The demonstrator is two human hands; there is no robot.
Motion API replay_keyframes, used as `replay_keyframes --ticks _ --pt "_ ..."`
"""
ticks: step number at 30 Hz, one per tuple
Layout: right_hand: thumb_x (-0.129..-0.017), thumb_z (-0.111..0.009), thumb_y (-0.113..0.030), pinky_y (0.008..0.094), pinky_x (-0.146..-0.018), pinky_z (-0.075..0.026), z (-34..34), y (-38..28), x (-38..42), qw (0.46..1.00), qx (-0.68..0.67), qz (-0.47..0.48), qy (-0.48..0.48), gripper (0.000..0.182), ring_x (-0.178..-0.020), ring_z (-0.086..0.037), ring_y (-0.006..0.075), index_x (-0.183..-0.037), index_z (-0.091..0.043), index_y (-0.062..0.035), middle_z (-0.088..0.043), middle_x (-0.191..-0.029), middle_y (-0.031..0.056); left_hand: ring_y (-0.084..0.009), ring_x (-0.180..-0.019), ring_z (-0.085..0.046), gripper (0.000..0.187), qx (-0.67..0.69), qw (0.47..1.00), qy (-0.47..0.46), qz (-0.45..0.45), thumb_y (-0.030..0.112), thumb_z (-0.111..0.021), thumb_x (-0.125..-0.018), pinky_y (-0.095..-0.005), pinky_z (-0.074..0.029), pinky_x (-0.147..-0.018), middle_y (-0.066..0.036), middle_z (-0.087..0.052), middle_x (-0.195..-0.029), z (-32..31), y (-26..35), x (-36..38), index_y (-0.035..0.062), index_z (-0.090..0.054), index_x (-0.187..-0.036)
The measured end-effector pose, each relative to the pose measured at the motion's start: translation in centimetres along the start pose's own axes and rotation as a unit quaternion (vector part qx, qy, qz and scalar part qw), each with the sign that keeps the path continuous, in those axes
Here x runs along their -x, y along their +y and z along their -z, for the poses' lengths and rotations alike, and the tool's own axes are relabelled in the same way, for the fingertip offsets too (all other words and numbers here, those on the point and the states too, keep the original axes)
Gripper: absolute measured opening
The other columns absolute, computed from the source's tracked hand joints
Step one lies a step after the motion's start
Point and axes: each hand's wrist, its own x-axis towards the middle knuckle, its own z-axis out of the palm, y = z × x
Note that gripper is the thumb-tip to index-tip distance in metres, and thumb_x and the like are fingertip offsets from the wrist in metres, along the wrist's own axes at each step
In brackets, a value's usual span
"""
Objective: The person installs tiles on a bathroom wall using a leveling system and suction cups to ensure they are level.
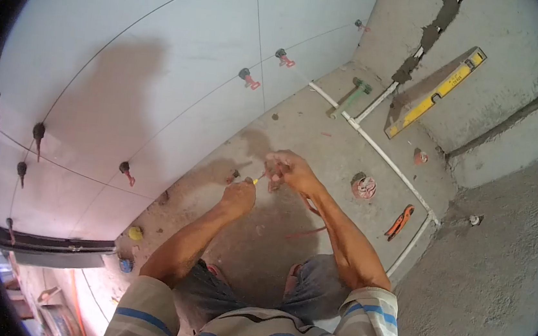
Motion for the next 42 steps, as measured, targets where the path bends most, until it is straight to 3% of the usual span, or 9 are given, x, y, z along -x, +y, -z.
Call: replay_keyframes --ticks 8,10,16,19,27,32,34,37,42 --pt "-0.083 -0.046 0.009 0.0291 -0.066 -0.051 3.9 6.9 -2.6 1.0 0.026 -0.008 -0.007 0.03 -0.071 -0.062 0.0203 -0.111 -0.056 0.0055 -0.063 -0.098 0.0153 -0.0403 -0.097 -0.063 0.029 0.05 0.994 0.004 0.094 0.012 -0.051 -0.084 -0.0453 -0.05 -0.085 -0.027 -0.063 -0.105 2.4 -2.7 0.2 -0.0052 -0.055 -0.107" --pt "-0.081 -0.056 0.002 0.028 -0.076 -0.049 4.2 5.8 -1.8 0.999 0.04 -0.034 0.004 0.037 -0.087 -0.06 0.015 -0.118 -0.058 0.0014 -0.065 -0.096 0.0087 -0.0415 -0.096 -0.062 0.028 0.061 0.993 -0.017 0.104 0.014 -0.051 -0.085 -0.0463 -0.049 -0.085 -0.027 -0.062 -0.105 3.2 -2.7 0.5 -0.0044 -0.056 -0.106" --pt "-0.083 -0.056 0.003 0.0298 -0.075 -0.052 3.3 1.1 0.3 0.99 0.11 -0.071 -0.045 0.047 -0.102 -0.058 0.018 -0.129 -0.05 -0.0019 -0.043 -0.134 0.0089 -0.0436 -0.072 -0.061 0.025 0.174 0.978 0.067 -0.093 0.019 -0.048 -0.088 -0.0498 -0.047 -0.066 -0.029 -0.059 -0.07 6.4 -2.0 2.8 -0.0042 -0.052 -0.097" --pt "-0.085 -0.048 0.007 0.0255 -0.066 -0.05 2.8 0.2 0.7 0.995 0.088 -0.046 -0.034 0.051 -0.09 -0.062 0.0184 -0.134 -0.042 -0.0015 -0.054 -0.118 0.011 -0.0423 -0.071 -0.061 0.025 0.154 0.969 0.088 -0.17 0.02 -0.048 -0.089 -0.0499 -0.046 -0.064 -0.027 -0.058 -0.068 6.7 -1.5 3.2 -0.0033 -0.052 -0.097" --pt "-0.084 -0.051 0.007 0.0257 -0.064 -0.05 1.1 -1.1 0.7 0.994 0.089 -0.038 -0.045 0.053 -0.087 -0.063 0.0178 -0.136 -0.041 -0.0032 -0.053 -0.12 0.012 -0.0412 -0.072 -0.064 0.035 0.088 0.982 0.08 -0.15 0.018 -0.047 -0.091 -0.0508 -0.049 -0.065 -0.024 -0.065 -0.079 4.8 0.6 2.7 -0.0046 -0.047 -0.118" --pt "-0.081 -0.054 0.011 0.0274 -0.067 -0.052 0.9 -0.2 0.1 0.988 0.142 -0.034 -0.043 0.052 -0.093 -0.061 0.0196 -0.131 -0.047 -0.0025 -0.054 -0.117 0.0104 -0.0399 -0.072 -0.066 0.027 0.017 0.986 0.101 -0.132 0.01 -0.05 -0.087 -0.0465 -0.053 -0.067 -0.028 -0.064 -0.085 4.5 2.1 3.2 -0.0077 -0.045 -0.106" --pt "-0.076 -0.059 0.005 0.0288 -0.075 -0.05 0.4 1.6 -0.4 0.987 0.128 0.097 -0.008 0.052 -0.097 -0.056 0.018 -0.127 -0.053 -0.0023 -0.049 -0.127 0.0074 -0.0392 -0.072 -0.067 0.025 -0.007 0.978 0.152 -0.143 0.007 -0.051 -0.085 -0.0455 -0.054 -0.064 -0.028 -0.063 -0.087 4.1 2.8 3.6 -0.0083 -0.046 -0.105" --pt "-0.073 -0.058 0.008 0.0292 -0.076 -0.051 -0.9 0.3 0.2 0.998 0.061 -0.004 0.033 0.052 -0.098 -0.057 0.0192 -0.124 -0.056 -0.0011 -0.053 -0.123 0.0081 -0.0401 -0.076 -0.066 0.03 0.022 0.987 0.126 -0.094 0.006 -0.051 -0.084 -0.044 -0.054 -0.067 -0.029 -0.062 -0.09 4.2 4.2 4.1 -0.0118 -0.046 -0.108" --pt "-0.071 -0.055 0.013 0.0302 -0.072 -0.052 -0.6 1.5 -0.1 0.985 0.162 0.046 0.029 0.053 -0.097 -0.059 0.0199 -0.122 -0.057 -0.0003 -0.057 -0.116 0.009 -0.0375 -0.081 -0.066 0.027 0.03 0.995 0.087 -0.047 0.003 -0.051 -0.083 -0.0433 -0.054 -0.072 -0.028 -0.062 -0.092 4.1 5.3 3.9 -0.0126 -0.047 -0.104"
